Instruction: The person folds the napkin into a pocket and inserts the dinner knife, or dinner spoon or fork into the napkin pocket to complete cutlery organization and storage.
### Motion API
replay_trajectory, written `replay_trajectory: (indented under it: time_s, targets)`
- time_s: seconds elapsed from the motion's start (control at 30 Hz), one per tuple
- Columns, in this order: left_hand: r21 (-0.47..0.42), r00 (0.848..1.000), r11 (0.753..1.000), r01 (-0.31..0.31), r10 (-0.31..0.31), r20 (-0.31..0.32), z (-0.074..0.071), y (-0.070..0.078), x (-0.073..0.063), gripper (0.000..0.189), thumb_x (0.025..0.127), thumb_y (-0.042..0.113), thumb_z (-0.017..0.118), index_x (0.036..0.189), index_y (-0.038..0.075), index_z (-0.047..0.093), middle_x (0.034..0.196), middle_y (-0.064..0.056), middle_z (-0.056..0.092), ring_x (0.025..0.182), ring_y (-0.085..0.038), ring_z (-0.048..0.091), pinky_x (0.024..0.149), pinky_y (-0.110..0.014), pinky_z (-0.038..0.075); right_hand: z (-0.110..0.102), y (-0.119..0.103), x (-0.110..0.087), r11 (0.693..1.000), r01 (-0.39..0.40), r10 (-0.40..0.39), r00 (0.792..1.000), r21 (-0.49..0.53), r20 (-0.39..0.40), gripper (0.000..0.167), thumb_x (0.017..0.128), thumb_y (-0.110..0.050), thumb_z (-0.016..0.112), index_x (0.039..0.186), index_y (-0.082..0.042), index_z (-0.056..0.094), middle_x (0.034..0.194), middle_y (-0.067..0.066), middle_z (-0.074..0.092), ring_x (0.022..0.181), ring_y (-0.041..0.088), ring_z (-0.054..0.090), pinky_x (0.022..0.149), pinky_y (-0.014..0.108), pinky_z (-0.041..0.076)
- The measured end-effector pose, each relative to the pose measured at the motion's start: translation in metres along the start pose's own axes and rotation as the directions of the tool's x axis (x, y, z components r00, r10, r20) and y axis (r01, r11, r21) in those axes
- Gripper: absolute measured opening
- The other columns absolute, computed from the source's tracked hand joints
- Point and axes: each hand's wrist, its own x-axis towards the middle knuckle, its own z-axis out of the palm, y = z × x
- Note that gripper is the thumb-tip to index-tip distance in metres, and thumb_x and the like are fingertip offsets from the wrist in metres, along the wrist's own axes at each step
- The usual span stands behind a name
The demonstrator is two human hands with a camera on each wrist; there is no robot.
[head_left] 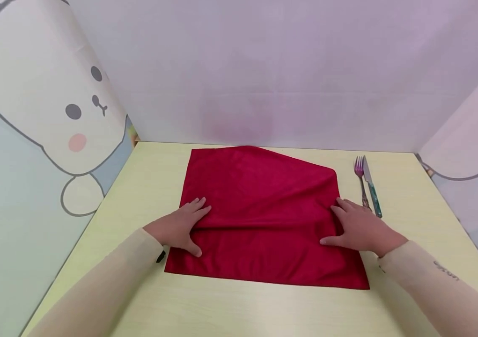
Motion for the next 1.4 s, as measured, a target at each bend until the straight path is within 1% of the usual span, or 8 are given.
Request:
replay_trajectory:
  time_s: [0.2,0.33,0.43,0.63,0.8,0.97,1.17,1.4]
  targets:
    - [0.045,1.000,0.999,0.000,-0.001,0.014,-0.001,0.001,0.000,0.134,0.062,0.055,0.096,0.166,0.015,0.022,0.172,-0.010,0.008,0.157,-0.037,0.005,0.113,-0.052,0.040,0.006,-0.008,-0.004,0.992,0.108,-0.111,0.993,0.064,0.037,0.117,0.073,-0.075,0.078,0.157,-0.003,0.040,0.162,0.025,0.030,0.146,0.051,0.028,0.111,0.065,0.037]
    - [0.110,1.000,0.994,-0.013,0.011,0.019,-0.001,0.000,-0.001,0.138,0.058,0.057,0.096,0.166,0.014,0.021,0.172,-0.013,0.010,0.156,-0.040,0.005,0.117,-0.054,0.034,0.006,-0.013,-0.009,0.992,0.096,-0.102,0.992,0.086,0.070,0.120,0.070,-0.073,0.080,0.158,-0.004,0.039,0.163,0.026,0.027,0.147,0.052,0.025,0.108,0.066,0.040]
    - [0.135,0.999,0.991,-0.013,0.008,0.036,-0.001,-0.004,0.001,0.142,0.056,0.060,0.096,0.167,0.015,0.018,0.172,-0.013,0.008,0.156,-0.040,0.003,0.117,-0.055,0.035,0.007,-0.016,-0.013,0.992,0.089,-0.097,0.991,0.090,0.091,0.124,0.069,-0.076,0.079,0.159,-0.003,0.036,0.164,0.027,0.024,0.148,0.053,0.022,0.106,0.065,0.042]
    - [0.092,0.999,0.996,-0.011,0.008,0.034,-0.007,-0.018,0.007,0.135,0.064,0.067,0.089,0.167,0.017,0.018,0.172,-0.010,0.007,0.157,-0.038,0.002,0.116,-0.056,0.036,0.008,-0.015,-0.017,0.991,0.079,-0.091,0.990,0.112,0.106,0.129,0.067,-0.077,0.079,0.160,-0.001,0.032,0.166,0.027,0.019,0.149,0.052,0.017,0.106,0.063,0.044]
    - [0.093,0.999,0.996,0.004,-0.008,0.035,-0.014,-0.021,0.007,0.134,0.062,0.056,0.095,0.166,0.016,0.021,0.172,-0.010,0.008,0.157,-0.038,0.005,0.108,-0.053,0.046,0.010,-0.016,-0.016,0.991,0.078,-0.090,0.990,0.112,0.106,0.130,0.065,-0.074,0.082,0.160,0.000,0.033,0.165,0.028,0.019,0.149,0.053,0.017,0.104,0.063,0.045]
    - [0.122,0.998,0.993,0.007,-0.013,0.054,-0.015,-0.021,0.009,0.138,0.059,0.056,0.096,0.167,0.017,0.019,0.172,-0.011,0.008,0.157,-0.037,0.005,0.105,-0.052,0.050,0.003,-0.020,-0.015,0.991,0.080,-0.094,0.987,0.104,0.129,0.129,0.066,-0.076,0.080,0.158,0.002,0.034,0.163,0.030,0.024,0.147,0.054,0.022,0.106,0.063,0.043]
    - [0.129,0.999,0.992,0.008,-0.014,0.045,-0.015,-0.023,0.009,0.138,0.058,0.055,0.097,0.167,0.017,0.020,0.172,-0.010,0.008,0.157,-0.037,0.005,0.105,-0.052,0.049,-0.023,-0.007,0.005,0.972,0.035,-0.059,0.994,0.231,0.097,0.122,0.075,-0.070,0.080,0.159,0.004,0.029,0.162,0.029,0.025,0.146,0.053,0.024,0.110,0.065,0.037]
    - [0.122,0.999,0.992,-0.012,0.006,0.048,-0.013,-0.024,0.008,0.137,0.059,0.056,0.096,0.166,0.016,0.020,0.172,-0.010,0.008,0.157,-0.037,0.004,0.107,-0.052,0.047,-0.032,0.021,0.054,0.963,-0.032,0.014,0.997,0.268,0.070,0.119,0.083,-0.065,0.077,0.158,0.011,0.023,0.159,0.036,0.024,0.144,0.056,0.023,0.113,0.068,0.029]
